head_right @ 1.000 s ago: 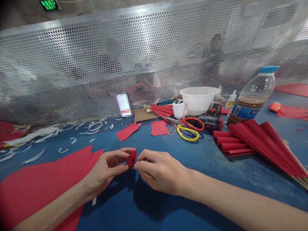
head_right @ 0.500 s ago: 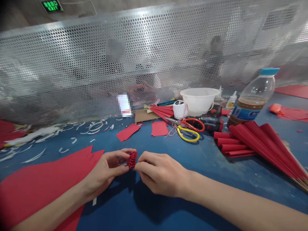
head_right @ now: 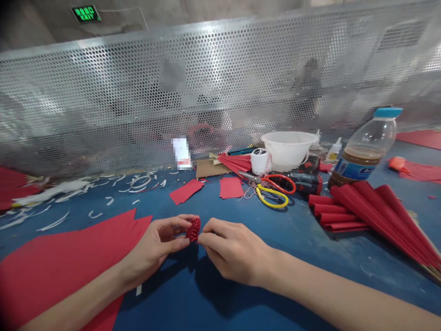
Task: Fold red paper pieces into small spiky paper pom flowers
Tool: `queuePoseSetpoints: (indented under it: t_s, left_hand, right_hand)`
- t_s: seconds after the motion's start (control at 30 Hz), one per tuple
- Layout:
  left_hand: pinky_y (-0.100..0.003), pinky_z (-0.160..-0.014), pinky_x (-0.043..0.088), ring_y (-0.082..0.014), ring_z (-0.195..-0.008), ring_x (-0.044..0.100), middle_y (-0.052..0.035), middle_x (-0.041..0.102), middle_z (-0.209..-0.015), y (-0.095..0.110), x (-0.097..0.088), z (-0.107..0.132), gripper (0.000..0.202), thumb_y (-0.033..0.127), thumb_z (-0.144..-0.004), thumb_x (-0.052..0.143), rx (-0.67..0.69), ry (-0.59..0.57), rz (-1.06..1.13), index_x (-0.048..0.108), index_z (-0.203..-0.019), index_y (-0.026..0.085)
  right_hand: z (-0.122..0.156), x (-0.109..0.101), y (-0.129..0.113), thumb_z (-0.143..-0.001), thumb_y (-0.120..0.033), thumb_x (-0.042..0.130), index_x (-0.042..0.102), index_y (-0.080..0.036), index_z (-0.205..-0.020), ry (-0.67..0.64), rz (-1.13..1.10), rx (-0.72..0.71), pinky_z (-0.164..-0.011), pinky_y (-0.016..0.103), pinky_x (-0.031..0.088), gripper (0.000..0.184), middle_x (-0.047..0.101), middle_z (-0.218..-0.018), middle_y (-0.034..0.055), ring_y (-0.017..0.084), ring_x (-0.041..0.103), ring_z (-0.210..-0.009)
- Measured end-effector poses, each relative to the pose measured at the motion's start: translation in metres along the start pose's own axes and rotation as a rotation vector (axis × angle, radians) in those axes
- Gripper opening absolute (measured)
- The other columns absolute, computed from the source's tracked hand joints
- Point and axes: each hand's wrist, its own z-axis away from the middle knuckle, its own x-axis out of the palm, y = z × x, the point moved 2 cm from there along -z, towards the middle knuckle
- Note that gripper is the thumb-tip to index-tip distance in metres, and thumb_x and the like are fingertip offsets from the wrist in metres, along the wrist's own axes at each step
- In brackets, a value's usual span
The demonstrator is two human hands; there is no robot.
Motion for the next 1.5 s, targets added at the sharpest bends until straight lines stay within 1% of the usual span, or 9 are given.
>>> queuePoseSetpoints:
  t_s: [0.2, 0.3, 0.37, 0.5, 0.63, 0.77, 1.0, 1.23, 1.5]
  left_hand:
    - [-0.029, -0.091, 0.050, -0.0227, -0.117, 0.058, -0.0063, 0.063, -0.127, -0.005, -0.001, 0.000, 0.021, 0.016, -0.076, 0.078, 0.014, -0.016, -0.046, 0.074, -0.096, 0.022]
    - [-0.031, -0.095, 0.049, -0.0247, -0.120, 0.056, -0.0070, 0.064, -0.127, -0.006, -0.002, -0.001, 0.023, 0.017, -0.076, 0.078, 0.026, -0.001, -0.061, 0.075, -0.098, 0.022]
    - [-0.034, -0.097, 0.047, -0.0257, -0.121, 0.056, -0.0070, 0.064, -0.127, -0.006, -0.002, -0.001, 0.024, 0.018, -0.076, 0.079, 0.036, 0.007, -0.065, 0.075, -0.099, 0.022]
    - [-0.035, -0.099, 0.045, -0.0260, -0.117, 0.059, -0.0072, 0.065, -0.127, -0.004, -0.001, -0.001, 0.023, 0.019, -0.076, 0.079, 0.045, 0.010, -0.075, 0.075, -0.098, 0.022]
    - [-0.035, -0.098, 0.046, -0.0256, -0.114, 0.060, -0.0080, 0.066, -0.126, -0.003, 0.001, -0.002, 0.024, 0.020, -0.076, 0.079, 0.043, 0.016, -0.084, 0.074, -0.099, 0.021]
    - [-0.038, -0.098, 0.046, -0.0269, -0.113, 0.061, -0.0096, 0.065, -0.128, -0.003, 0.000, -0.002, 0.025, 0.023, -0.077, 0.078, 0.044, 0.045, -0.108, 0.074, -0.101, 0.020]
    - [-0.037, -0.095, 0.048, -0.0279, -0.114, 0.061, -0.0098, 0.066, -0.125, -0.003, 0.000, -0.002, 0.023, 0.024, -0.074, 0.080, 0.049, 0.077, -0.100, 0.073, -0.095, 0.019]
    - [-0.035, -0.092, 0.050, -0.0278, -0.114, 0.062, -0.0096, 0.068, -0.122, -0.001, 0.002, -0.001, 0.023, 0.022, -0.072, 0.081, 0.081, 0.096, -0.157, 0.074, -0.093, 0.020]
    - [-0.032, -0.087, 0.053, -0.0251, -0.108, 0.064, -0.0095, 0.068, -0.121, 0.002, 0.004, 0.001, 0.022, 0.020, -0.072, 0.081, 0.075, 0.128, -0.131, 0.075, -0.093, 0.018]
  right_hand:
    - [0.001, 0.003, 0.003, -0.093, -0.009, 0.044, 0.061, -0.018, -0.106, -0.054, 0.030, 0.026, -0.066, 0.026, 0.050, 0.023, 0.063, -0.099, 0.0077, 0.015, 0.060, -0.075]
    - [0.001, 0.003, 0.004, -0.093, -0.011, 0.047, 0.060, -0.020, -0.106, -0.010, -0.034, 0.073, -0.068, 0.026, 0.051, 0.020, 0.064, -0.098, 0.0065, 0.014, 0.061, -0.076]
    - [-0.001, 0.002, 0.006, -0.092, -0.014, 0.054, 0.059, -0.021, -0.109, 0.029, -0.130, 0.149, -0.070, 0.026, 0.053, 0.020, 0.065, -0.097, 0.0044, 0.014, 0.063, -0.077]
    - [-0.004, 0.001, 0.007, -0.085, -0.012, 0.063, 0.055, -0.023, -0.116, 0.148, -0.428, 0.314, -0.076, 0.025, 0.057, 0.034, 0.067, -0.094, 0.0011, 0.013, 0.066, -0.080]
    - [-0.007, 0.001, 0.009, -0.084, -0.013, 0.064, 0.056, -0.022, -0.112, 0.211, -0.650, 0.445, -0.078, 0.027, 0.058, 0.031, 0.068, -0.089, 0.0003, 0.013, 0.067, -0.080]
    - [-0.007, 0.003, 0.011, -0.083, -0.015, 0.066, 0.059, -0.020, -0.107, 0.191, -0.641, 0.515, -0.077, 0.029, 0.058, 0.026, 0.069, -0.085, 0.0007, 0.014, 0.067, -0.077]
    - [-0.007, 0.004, 0.009, -0.083, -0.014, 0.064, 0.060, -0.019, -0.104, 0.138, -0.565, 0.495, -0.077, 0.032, 0.059, 0.022, 0.072, -0.089, 0.0029, 0.016, 0.069, -0.079]
    - [-0.008, 0.004, 0.008, -0.080, -0.020, 0.070, 0.062, -0.018, -0.088, 0.126, -0.583, 0.573, -0.071, 0.030, 0.059, 0.011, 0.072, -0.078, 0.0018, 0.017, 0.070, -0.073]
    - [-0.007, 0.005, 0.010, -0.081, -0.018, 0.070, 0.064, -0.017, -0.095, 0.116, -0.660, 0.584, -0.075, 0.031, 0.058, 0.015, 0.073, -0.083, 0.0029, 0.017, 0.071, -0.078]
